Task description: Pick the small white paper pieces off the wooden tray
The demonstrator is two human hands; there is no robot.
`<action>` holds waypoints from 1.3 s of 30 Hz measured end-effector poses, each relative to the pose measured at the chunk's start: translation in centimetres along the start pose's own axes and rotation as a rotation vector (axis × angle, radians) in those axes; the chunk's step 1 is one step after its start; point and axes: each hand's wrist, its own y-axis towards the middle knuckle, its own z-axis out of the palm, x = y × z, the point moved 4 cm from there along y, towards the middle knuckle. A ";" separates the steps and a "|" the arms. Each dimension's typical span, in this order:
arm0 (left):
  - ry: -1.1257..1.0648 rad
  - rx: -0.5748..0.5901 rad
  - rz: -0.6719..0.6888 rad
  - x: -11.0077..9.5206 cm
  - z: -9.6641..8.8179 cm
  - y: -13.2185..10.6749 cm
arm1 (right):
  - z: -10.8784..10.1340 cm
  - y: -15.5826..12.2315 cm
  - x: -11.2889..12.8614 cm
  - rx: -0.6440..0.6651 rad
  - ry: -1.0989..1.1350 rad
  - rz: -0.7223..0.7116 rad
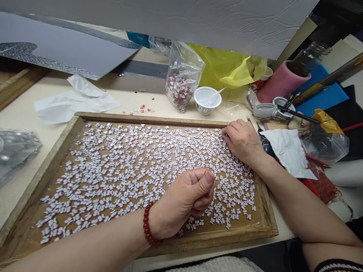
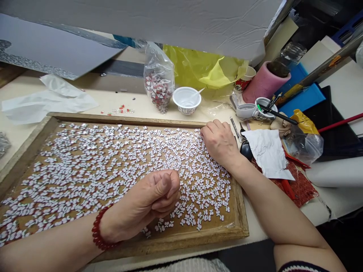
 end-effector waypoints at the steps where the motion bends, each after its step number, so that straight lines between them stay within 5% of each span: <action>1: 0.003 -0.001 0.003 0.0 -0.1 0.0 | 0.0 0.0 -0.1 -0.002 0.005 0.002; 6: 0.015 -0.006 0.015 0.0 -0.2 0.0 | -0.9 -0.2 -0.3 -0.061 0.118 0.010; 10: 0.038 0.003 0.015 0.0 -0.1 0.0 | -3.8 -0.7 1.5 -0.142 0.586 -0.010; 14: 0.074 0.017 0.032 -0.1 0.0 0.0 | -6.0 -1.4 5.1 0.076 1.155 -0.189; 18: 0.076 0.024 0.024 0.1 0.0 -0.1 | -6.3 -1.7 6.0 0.159 1.306 -0.185; 27: 0.057 -0.025 0.022 0.2 -0.2 -0.1 | -5.3 -1.9 5.9 0.256 1.372 -0.102; 31: -0.035 -0.086 0.021 -0.2 -0.2 0.1 | -4.9 -1.7 4.6 0.179 1.372 0.025; 35: -0.088 -0.121 0.001 -0.3 -0.2 0.1 | -3.6 -1.2 0.0 -0.161 0.822 0.237; 39: -0.073 -0.104 0.004 -0.2 0.0 0.0 | -1.4 -1.2 -2.7 -0.164 0.471 0.221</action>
